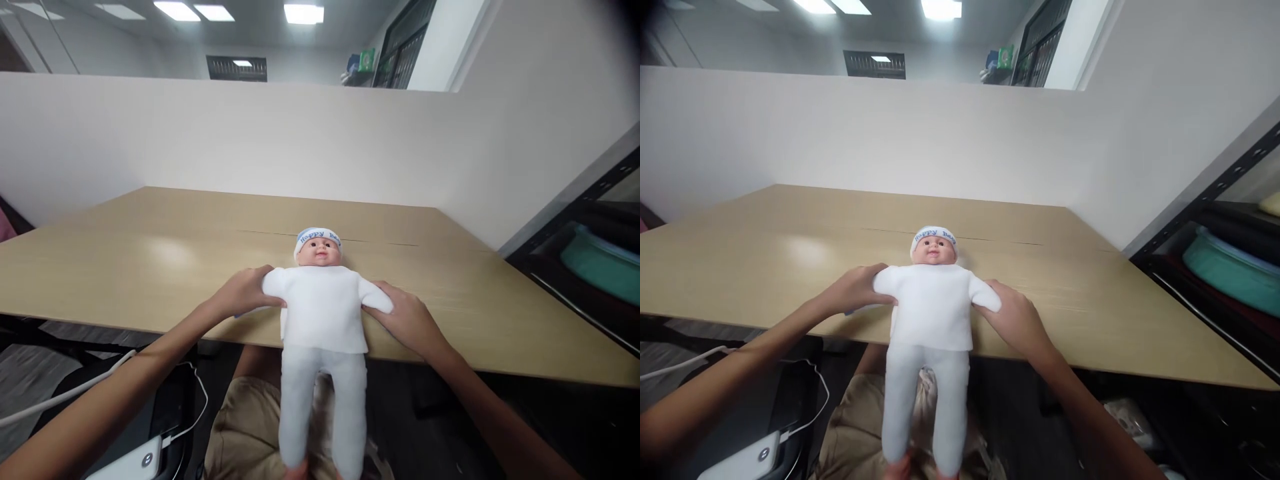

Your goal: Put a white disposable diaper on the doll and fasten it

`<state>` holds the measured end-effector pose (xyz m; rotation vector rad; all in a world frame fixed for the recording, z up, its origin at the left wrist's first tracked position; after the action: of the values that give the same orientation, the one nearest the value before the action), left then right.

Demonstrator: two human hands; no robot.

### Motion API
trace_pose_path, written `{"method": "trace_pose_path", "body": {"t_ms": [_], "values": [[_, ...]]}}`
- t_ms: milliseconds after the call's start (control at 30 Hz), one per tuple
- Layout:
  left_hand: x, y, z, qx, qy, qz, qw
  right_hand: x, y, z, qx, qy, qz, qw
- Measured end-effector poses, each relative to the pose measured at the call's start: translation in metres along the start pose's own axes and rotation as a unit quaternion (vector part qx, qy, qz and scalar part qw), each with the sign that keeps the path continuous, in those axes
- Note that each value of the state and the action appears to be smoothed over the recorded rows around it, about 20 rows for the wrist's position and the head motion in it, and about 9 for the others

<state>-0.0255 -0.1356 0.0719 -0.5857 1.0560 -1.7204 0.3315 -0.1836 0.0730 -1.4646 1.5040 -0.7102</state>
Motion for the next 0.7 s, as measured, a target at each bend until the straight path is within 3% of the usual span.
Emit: {"method": "trace_pose_path", "body": {"t_ms": [167,400,700], "values": [[-0.019,0.016,-0.026,-0.071,0.013,0.107,0.992,-0.026,0.027,0.025,-0.005,0.026,-0.001,1.000],[-0.064,0.036,-0.056,-0.161,0.048,0.145,0.975,-0.083,0.046,0.040,-0.005,-0.014,0.032,0.999],[-0.157,0.031,-0.096,-0.275,0.100,0.165,0.942,-0.173,0.074,0.062,0.032,-0.049,0.071,0.996]]}}
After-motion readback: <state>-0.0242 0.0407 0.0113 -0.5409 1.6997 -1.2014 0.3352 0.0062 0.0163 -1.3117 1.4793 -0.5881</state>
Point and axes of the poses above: each hand's wrist, its own x-axis away from the middle knuckle, its own y-axis out of the palm, z = x × y, the point moved 5 cm from there along -x, towards the middle knuckle, and after that the axes turned 1 degree about y, right-handed, at the moved point
